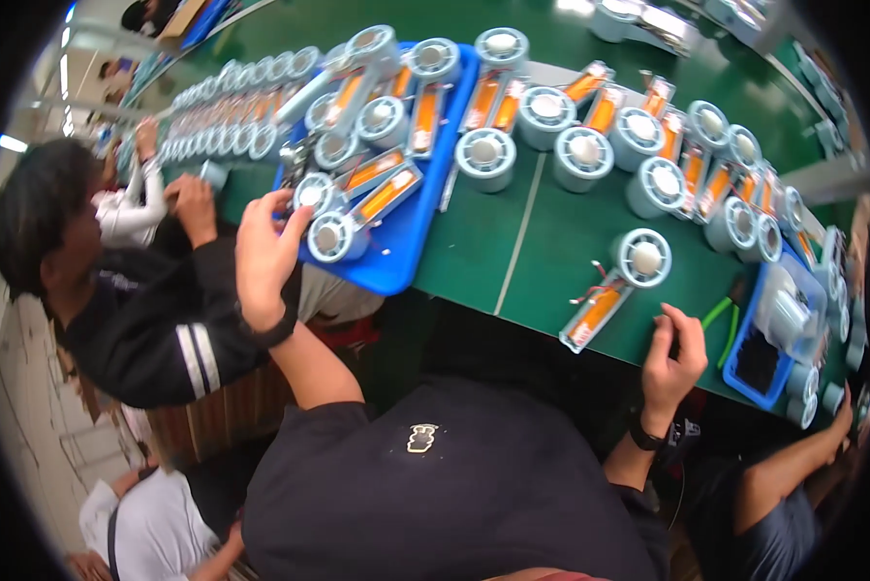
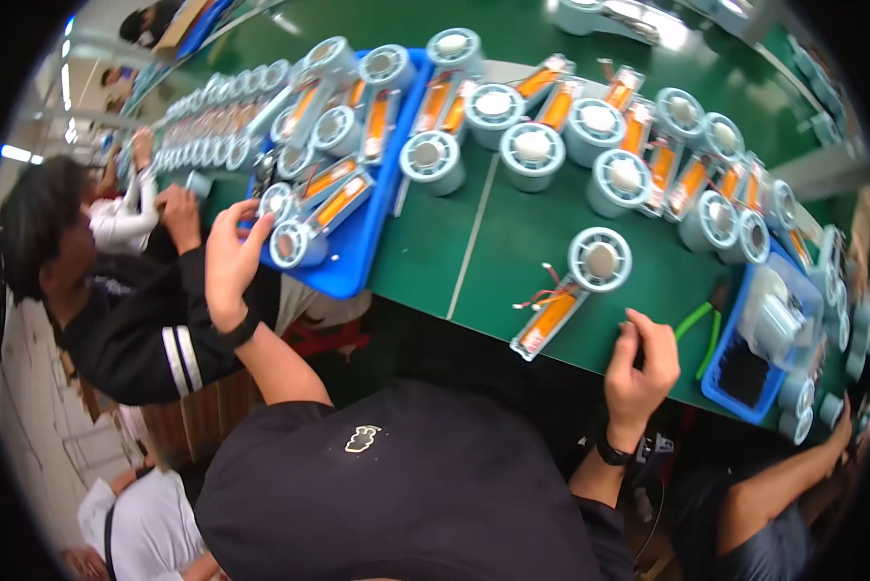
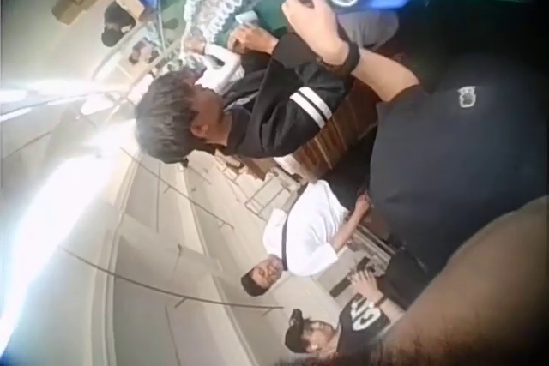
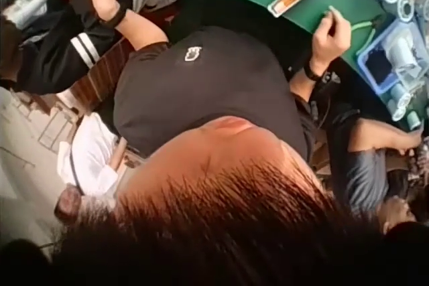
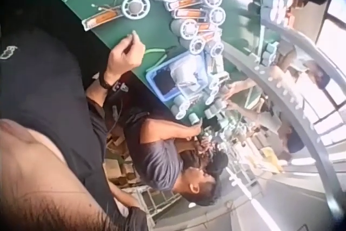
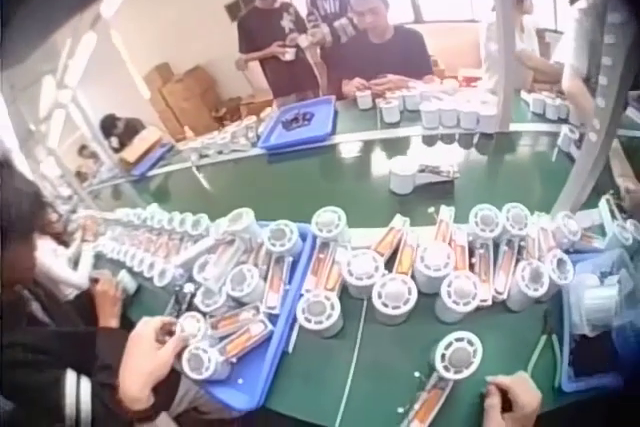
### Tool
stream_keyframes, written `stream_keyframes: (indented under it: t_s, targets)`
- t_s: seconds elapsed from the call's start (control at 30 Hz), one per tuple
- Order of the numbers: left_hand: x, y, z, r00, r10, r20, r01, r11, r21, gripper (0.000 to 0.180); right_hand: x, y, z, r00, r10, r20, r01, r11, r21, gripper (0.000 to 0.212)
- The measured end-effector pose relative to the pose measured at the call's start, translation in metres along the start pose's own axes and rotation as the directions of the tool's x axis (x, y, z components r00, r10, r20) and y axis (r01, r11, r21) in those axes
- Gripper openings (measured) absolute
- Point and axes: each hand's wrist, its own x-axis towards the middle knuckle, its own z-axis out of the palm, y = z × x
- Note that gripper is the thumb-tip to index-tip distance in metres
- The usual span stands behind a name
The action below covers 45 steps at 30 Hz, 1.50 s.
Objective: The person picks up a circuit board and a fan housing, connects the wires from the battery and motor to the board by hand, and then presses the board into the housing. They then place the assembled unit onto the table and reach for another set of components to repeat the process.
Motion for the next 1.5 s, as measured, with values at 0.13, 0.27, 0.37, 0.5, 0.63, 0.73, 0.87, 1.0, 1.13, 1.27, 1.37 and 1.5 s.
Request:
stream_keyframes:
  t_s: [0.13,0.27,0.37,0.5,0.63,0.73,0.87,1.0,1.13,1.27,1.37,1.5]
  targets:
    - [0.024,-0.062,0.014,0.997,-0.028,-0.071,0.005,0.953,-0.301,0.032,-0.002,0.006,0.004,1.0,0.019,-0.005,-0.019,1.0,-0.01,0.014]
    - [0.064,-0.077,0.025,0.995,0.086,0.053,-0.081,0.992,-0.094,0.031,-0.001,0.003,0.007,1.0,-0.01,-0.006,0.01,0.999,-0.041,0.014]
    - [0.078,-0.064,0.011,0.988,0.025,0.155,-0.019,0.999,-0.038,0.029,-0.001,0.003,0.008,1.0,-0.022,-0.011,0.021,0.999,-0.042,0.014]
    - [0.074,-0.056,-0.001,0.998,0.023,0.05,-0.013,0.981,-0.196,0.033,-0.003,0.0,0.005,1.0,-0.018,-0.015,0.018,0.999,-0.05,0.014]
    - [0.017,0.032,-0.026,0.954,0.024,-0.298,-0.227,0.707,-0.67,0.037,0.0,-0.002,0.002,1.0,0.015,-0.019,-0.016,0.998,-0.058,0.014]
    - [-0.028,0.095,0.005,0.776,0.549,-0.311,-0.497,0.226,-0.838,0.036,0.004,-0.004,0.004,1.0,0.02,-0.014,-0.021,0.999,-0.024,0.014]
    - [-0.068,0.148,0.068,0.767,0.641,-0.002,-0.414,0.494,-0.765,0.032,0.006,-0.008,0.0,1.0,0.021,0.011,-0.021,0.999,-0.033,0.014]
    - [-0.092,0.165,0.096,0.825,0.544,0.152,-0.288,0.636,-0.716,0.03,0.011,-0.021,-0.002,0.998,0.041,0.05,-0.046,0.994,0.096,0.017]
    - [-0.099,0.179,0.1,0.769,0.6,0.22,-0.422,0.736,-0.529,0.026,0.027,-0.065,0.021,0.97,-0.203,0.13,0.171,0.959,0.226,0.028]
    - [-0.087,0.182,0.096,0.749,0.608,0.266,-0.455,0.762,-0.461,0.028,0.034,-0.053,0.044,0.943,-0.319,0.098,0.284,0.921,0.268,0.031]
    - [-0.083,0.189,0.087,0.694,0.692,0.198,-0.309,0.535,-0.786,0.03,0.031,-0.053,0.044,0.988,-0.141,0.067,0.094,0.88,0.465,0.028]
    - [-0.099,0.204,0.098,0.715,0.624,0.316,-0.051,0.497,-0.866,0.027,0.029,-0.055,0.043,0.951,0.216,0.22,-0.306,0.571,0.762,0.023]
